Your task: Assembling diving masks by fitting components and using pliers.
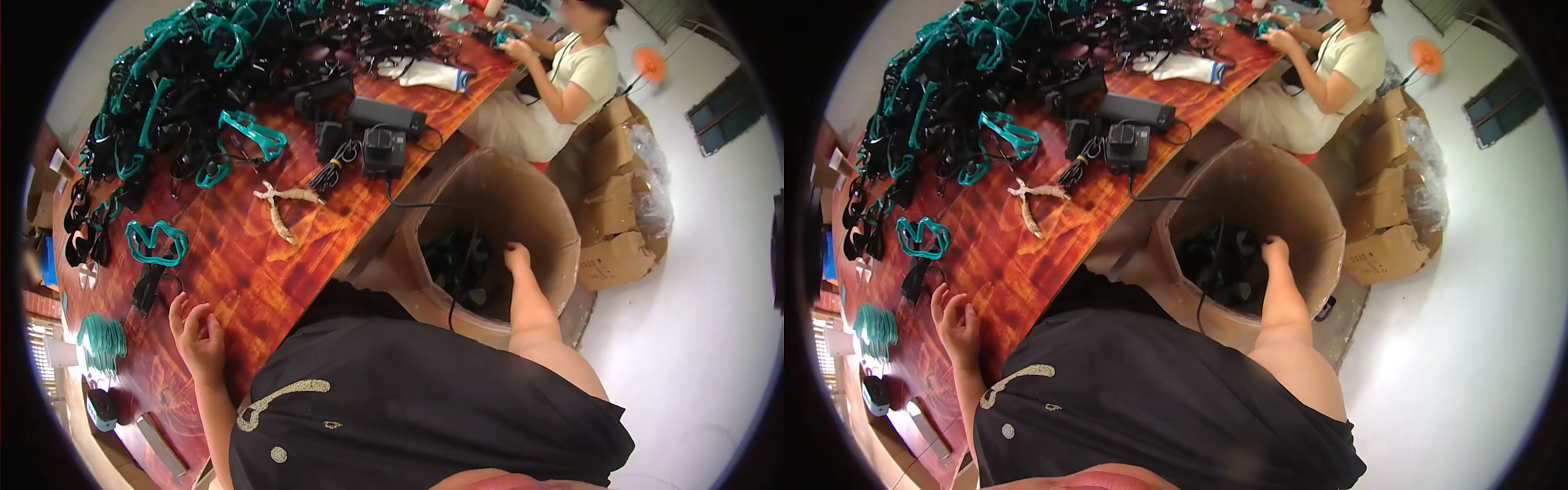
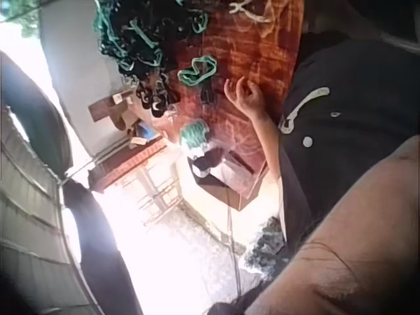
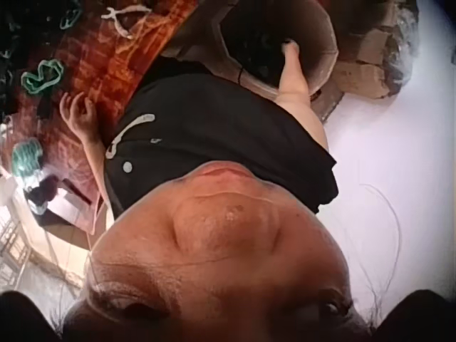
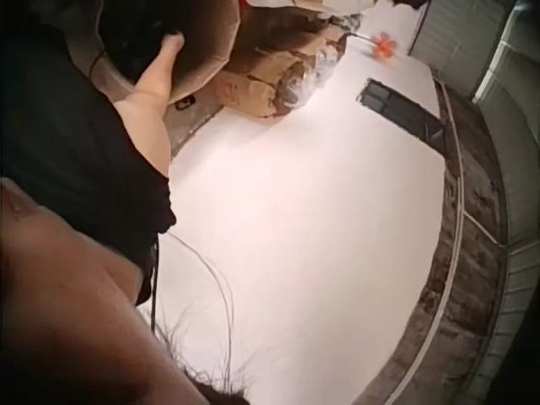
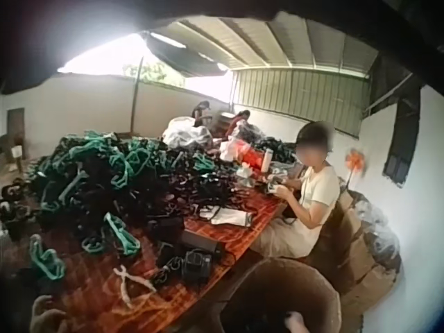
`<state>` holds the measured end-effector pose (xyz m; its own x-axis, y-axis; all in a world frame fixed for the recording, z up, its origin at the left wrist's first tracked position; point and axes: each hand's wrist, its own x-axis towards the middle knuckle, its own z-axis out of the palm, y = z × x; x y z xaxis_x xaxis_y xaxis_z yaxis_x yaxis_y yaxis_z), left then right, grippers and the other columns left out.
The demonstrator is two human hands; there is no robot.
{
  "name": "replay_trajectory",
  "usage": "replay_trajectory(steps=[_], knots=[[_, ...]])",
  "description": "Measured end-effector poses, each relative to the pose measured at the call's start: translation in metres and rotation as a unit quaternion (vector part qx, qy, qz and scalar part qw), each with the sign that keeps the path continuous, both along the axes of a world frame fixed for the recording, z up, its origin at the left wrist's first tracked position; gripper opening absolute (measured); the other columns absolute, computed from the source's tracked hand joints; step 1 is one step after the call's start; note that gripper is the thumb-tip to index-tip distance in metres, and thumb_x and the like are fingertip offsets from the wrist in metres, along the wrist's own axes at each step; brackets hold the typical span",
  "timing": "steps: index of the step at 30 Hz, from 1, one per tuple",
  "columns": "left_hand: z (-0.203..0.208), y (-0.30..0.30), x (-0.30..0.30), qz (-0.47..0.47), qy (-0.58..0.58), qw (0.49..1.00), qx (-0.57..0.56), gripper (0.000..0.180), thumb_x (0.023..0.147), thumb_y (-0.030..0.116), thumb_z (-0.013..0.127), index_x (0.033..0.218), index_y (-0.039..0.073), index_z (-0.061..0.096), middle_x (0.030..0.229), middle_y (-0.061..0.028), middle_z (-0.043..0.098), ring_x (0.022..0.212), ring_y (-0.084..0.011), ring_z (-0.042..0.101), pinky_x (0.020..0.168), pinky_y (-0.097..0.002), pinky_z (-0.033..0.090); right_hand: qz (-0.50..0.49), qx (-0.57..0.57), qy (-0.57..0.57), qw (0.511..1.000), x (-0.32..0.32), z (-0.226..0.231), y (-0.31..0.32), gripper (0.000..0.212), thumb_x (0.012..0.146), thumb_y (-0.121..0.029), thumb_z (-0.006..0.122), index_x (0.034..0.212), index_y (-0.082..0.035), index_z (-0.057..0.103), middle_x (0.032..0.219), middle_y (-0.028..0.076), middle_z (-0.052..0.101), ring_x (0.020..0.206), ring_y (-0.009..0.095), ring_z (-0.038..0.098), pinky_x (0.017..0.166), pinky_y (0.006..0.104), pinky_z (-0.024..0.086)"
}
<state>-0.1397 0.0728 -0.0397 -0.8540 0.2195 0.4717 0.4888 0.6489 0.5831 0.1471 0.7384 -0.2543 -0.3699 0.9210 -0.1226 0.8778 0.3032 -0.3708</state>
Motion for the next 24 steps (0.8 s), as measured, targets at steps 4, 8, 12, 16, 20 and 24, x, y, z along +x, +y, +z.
replay_trajectory(steps=[4, 8, 12, 16, 20, 24], knots=[[0.007, -0.003, 0.007, -0.019, 0.054, 0.998, -0.003, 0.018, 0.080, -0.004, 0.068, 0.095, 0.005, 0.070, 0.134, -0.0134, 0.055, 0.105, -0.0236, 0.062, 0.072, -0.0288, 0.055, 0.153, 0.207, 0.305, 0.917, -0.094, 0.125, -0.056, 0.027, 0.089, -0.010, 0.065, 0.115, -0.005, 0.067, 0.113, 0.015, 0.067, 0.085, 0.027, 0.069, 0.081, 0.0360, 0.055], [0.009, 0.002, 0.001, -0.032, 0.089, 0.995, -0.019, 0.018, 0.075, -0.003, 0.070, 0.090, 0.006, 0.070, 0.128, -0.0141, 0.057, 0.103, -0.0272, 0.060, 0.080, -0.0354, 0.054, 0.300, 0.225, 0.477, 0.795, -0.165, 0.247, -0.156, 0.021, 0.087, -0.001, 0.063, 0.107, -0.005, 0.068, 0.107, 0.013, 0.066, 0.081, 0.026, 0.068, 0.074, 0.0333, 0.056], [0.004, -0.003, 0.002, -0.012, 0.133, 0.990, -0.037, 0.018, 0.073, 0.001, 0.072, 0.090, 0.009, 0.072, 0.128, -0.0147, 0.059, 0.118, -0.0337, 0.058, 0.092, -0.0388, 0.051, 0.525, 0.182, 0.505, 0.661, -0.205, 0.282, -0.261, 0.019, 0.086, 0.005, 0.066, 0.103, -0.003, 0.069, 0.106, 0.012, 0.067, 0.092, 0.022, 0.068, 0.074, 0.0295, 0.056], [0.013, 0.006, 0.006, -0.044, 0.169, 0.982, -0.069, 0.021, 0.072, 0.008, 0.072, 0.093, 0.010, 0.072, 0.122, -0.0185, 0.061, 0.116, -0.0390, 0.057, 0.098, -0.0465, 0.048, 0.653, 0.065, 0.424, 0.624, -0.220, 0.269, -0.342, 0.016, 0.085, 0.005, 0.065, 0.099, -0.003, 0.070, 0.104, 0.013, 0.067, 0.090, 0.024, 0.068, 0.074, 0.0296, 0.055], [0.011, 0.000, 0.018, -0.178, 0.174, 0.959, -0.135, 0.025, 0.070, 0.018, 0.071, 0.094, 0.013, 0.069, 0.126, -0.0133, 0.057, 0.120, -0.0289, 0.054, 0.105, -0.0536, 0.038, 0.680, -0.065, 0.401, 0.611, -0.240, 0.246, -0.397, 0.014, 0.084, 0.004, 0.065, 0.097, -0.001, 0.070, 0.102, 0.011, 0.068, 0.085, 0.022, 0.068, 0.071, 0.0288, 0.054], [0.029, -0.001, 0.014, -0.182, 0.157, 0.962, -0.126, 0.024, 0.070, 0.015, 0.071, 0.094, 0.011, 0.069, 0.128, -0.0154, 0.056, 0.121, -0.0328, 0.054, 0.104, -0.0511, 0.040, 0.680, -0.128, 0.388, 0.609, -0.257, 0.221, -0.416, 0.013, 0.084, 0.001, 0.066, 0.096, -0.001, 0.070, 0.096, 0.010, 0.066, 0.067, 0.017, 0.062, 0.060, 0.0264, 0.050]])
